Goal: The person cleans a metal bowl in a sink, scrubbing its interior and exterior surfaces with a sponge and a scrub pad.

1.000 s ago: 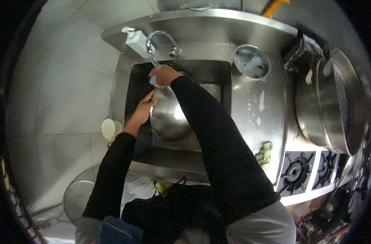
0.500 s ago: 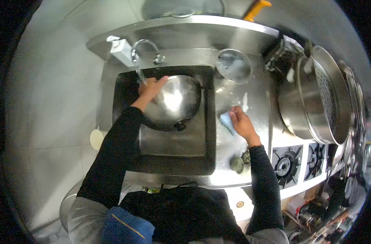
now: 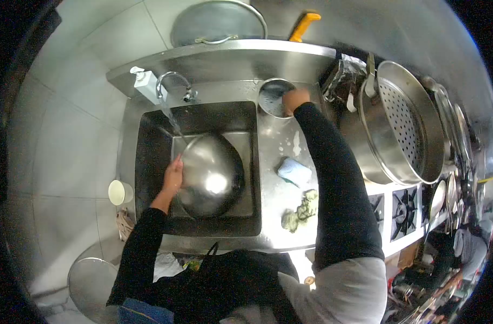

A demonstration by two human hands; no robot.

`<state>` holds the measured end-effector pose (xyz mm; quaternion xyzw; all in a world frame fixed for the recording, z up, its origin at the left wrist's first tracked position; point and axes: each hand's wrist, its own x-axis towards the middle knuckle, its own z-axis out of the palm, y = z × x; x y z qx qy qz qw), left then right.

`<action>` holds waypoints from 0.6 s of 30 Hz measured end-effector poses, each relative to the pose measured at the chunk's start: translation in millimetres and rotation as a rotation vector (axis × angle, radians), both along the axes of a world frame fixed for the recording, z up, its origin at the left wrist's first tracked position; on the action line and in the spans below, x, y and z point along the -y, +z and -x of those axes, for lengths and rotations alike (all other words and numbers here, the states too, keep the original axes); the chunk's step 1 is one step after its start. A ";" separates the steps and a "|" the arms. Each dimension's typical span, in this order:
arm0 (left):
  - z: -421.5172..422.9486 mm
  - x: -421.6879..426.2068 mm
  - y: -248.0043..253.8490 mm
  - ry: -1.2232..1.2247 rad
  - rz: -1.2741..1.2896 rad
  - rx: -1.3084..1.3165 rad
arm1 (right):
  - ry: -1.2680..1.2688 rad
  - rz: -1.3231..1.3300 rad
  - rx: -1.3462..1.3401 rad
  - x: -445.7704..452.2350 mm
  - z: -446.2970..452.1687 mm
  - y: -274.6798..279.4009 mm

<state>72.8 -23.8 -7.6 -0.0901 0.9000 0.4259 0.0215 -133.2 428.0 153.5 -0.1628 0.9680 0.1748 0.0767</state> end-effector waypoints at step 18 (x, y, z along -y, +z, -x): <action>-13.5 -55.2 39.2 0.040 -0.669 0.150 | -0.252 1.314 0.718 36.3 -64.3 47.5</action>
